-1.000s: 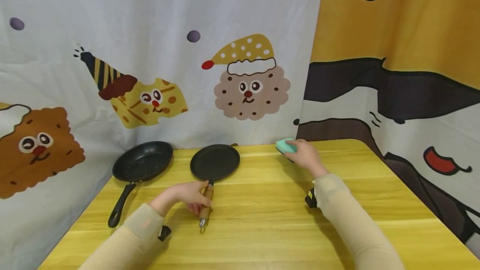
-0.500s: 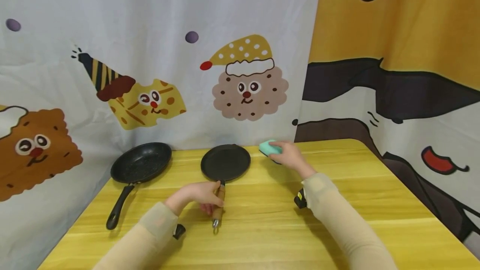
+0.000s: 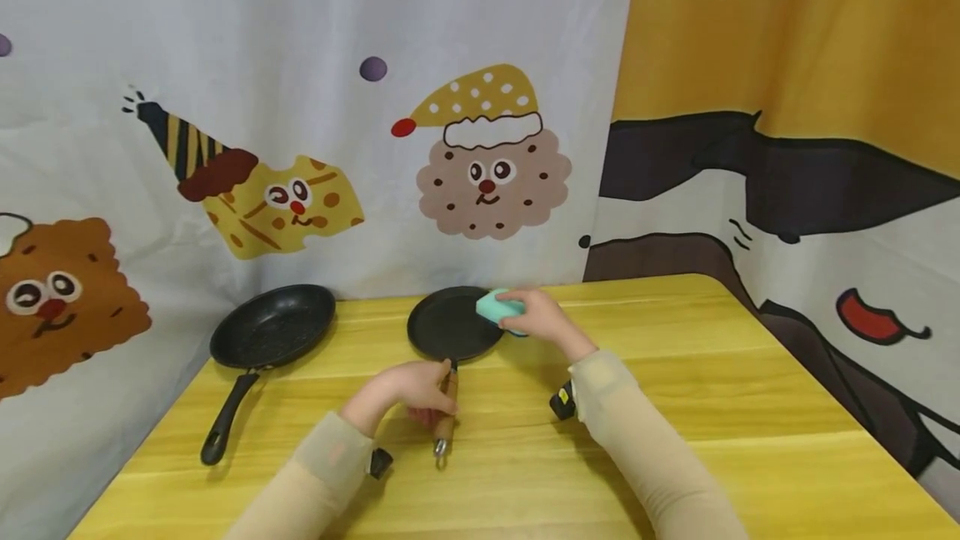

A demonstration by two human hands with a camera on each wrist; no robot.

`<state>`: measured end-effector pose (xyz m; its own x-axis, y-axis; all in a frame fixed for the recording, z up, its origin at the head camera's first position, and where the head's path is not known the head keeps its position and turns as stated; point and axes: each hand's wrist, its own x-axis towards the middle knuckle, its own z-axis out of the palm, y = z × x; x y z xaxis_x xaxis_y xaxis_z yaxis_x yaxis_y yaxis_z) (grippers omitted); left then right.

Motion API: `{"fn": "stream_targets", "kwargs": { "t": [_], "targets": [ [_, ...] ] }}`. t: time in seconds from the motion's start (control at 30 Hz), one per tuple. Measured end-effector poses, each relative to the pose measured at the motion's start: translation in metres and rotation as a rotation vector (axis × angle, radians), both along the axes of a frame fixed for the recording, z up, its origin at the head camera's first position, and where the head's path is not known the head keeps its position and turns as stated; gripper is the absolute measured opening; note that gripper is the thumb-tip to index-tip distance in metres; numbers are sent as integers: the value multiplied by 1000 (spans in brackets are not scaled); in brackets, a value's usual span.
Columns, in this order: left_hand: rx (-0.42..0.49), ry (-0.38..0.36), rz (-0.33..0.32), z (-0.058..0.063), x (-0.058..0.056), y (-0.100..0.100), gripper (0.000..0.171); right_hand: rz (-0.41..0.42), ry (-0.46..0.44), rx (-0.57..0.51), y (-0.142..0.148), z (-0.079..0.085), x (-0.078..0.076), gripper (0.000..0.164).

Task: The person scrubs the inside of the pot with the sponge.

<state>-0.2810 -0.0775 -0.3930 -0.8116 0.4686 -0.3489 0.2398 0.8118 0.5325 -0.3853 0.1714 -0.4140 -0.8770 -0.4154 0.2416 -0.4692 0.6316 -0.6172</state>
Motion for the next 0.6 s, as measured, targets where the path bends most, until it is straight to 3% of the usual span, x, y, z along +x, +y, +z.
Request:
{"fn": "stream_targets", "kwargs": {
  "t": [0.17,0.37,0.6],
  "targets": [
    [-11,15,17,-1,1,-1,83,41,-10,5,-11,-3,0,48],
    [12,-35,54,-4,5,-2,92,53,-85,1,-20,-7,-1,47],
    [-13,-25,46,-2,9,-2,96,81,-120,38,-26,-7,0,46]
  ]
}}
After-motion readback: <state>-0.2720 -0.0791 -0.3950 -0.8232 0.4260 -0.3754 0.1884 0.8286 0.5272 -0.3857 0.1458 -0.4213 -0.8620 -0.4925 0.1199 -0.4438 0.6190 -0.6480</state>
